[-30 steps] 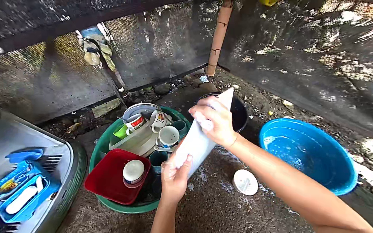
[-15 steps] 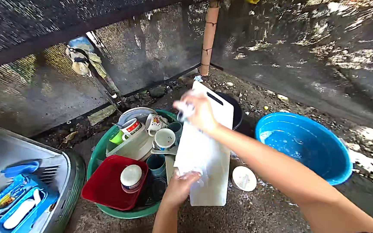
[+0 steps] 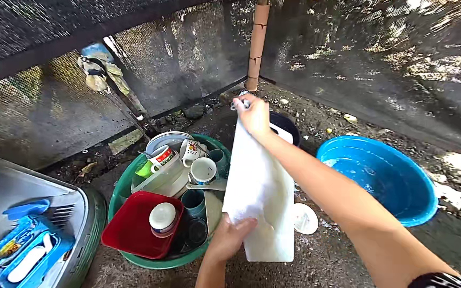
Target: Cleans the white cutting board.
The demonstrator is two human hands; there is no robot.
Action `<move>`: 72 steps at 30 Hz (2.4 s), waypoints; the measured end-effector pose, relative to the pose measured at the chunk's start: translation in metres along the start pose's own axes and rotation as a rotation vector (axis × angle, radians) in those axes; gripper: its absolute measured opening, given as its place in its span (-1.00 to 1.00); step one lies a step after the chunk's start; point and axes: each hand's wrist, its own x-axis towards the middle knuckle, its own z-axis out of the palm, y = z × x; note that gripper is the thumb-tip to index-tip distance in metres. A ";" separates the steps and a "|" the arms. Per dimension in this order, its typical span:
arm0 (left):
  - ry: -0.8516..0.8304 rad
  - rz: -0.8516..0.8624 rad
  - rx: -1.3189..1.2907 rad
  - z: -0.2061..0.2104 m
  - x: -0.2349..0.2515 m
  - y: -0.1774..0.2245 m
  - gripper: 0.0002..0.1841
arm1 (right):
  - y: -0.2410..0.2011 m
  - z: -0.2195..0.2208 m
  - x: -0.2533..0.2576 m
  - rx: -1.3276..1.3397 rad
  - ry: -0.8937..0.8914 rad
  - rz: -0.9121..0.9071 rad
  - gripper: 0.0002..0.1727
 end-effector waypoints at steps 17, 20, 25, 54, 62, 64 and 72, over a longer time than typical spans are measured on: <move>0.170 0.143 -0.107 0.008 0.016 0.004 -0.69 | -0.041 0.002 -0.052 0.096 -0.027 -0.283 -0.76; -0.177 0.224 -0.320 -0.008 0.011 -0.008 -0.58 | -0.029 -0.002 -0.031 0.099 -0.050 -0.120 -0.58; -0.446 0.196 -0.428 -0.022 0.016 -0.003 -0.42 | -0.067 -0.011 -0.089 -0.022 -0.329 -0.551 -0.67; 0.093 0.425 -0.587 -0.023 0.035 -0.004 -0.42 | 0.034 -0.005 -0.099 -0.014 -0.111 0.021 -0.73; 0.215 0.409 -0.664 -0.026 0.045 -0.004 -0.31 | -0.017 -0.002 -0.178 0.096 -0.404 -0.245 -0.65; 0.203 0.413 -0.647 -0.027 0.040 0.000 -0.36 | 0.013 -0.001 -0.123 -0.014 -0.274 -0.183 -0.63; 0.399 0.369 -0.402 -0.036 0.039 0.010 -0.03 | 0.042 -0.052 0.004 -0.182 0.027 0.197 -0.54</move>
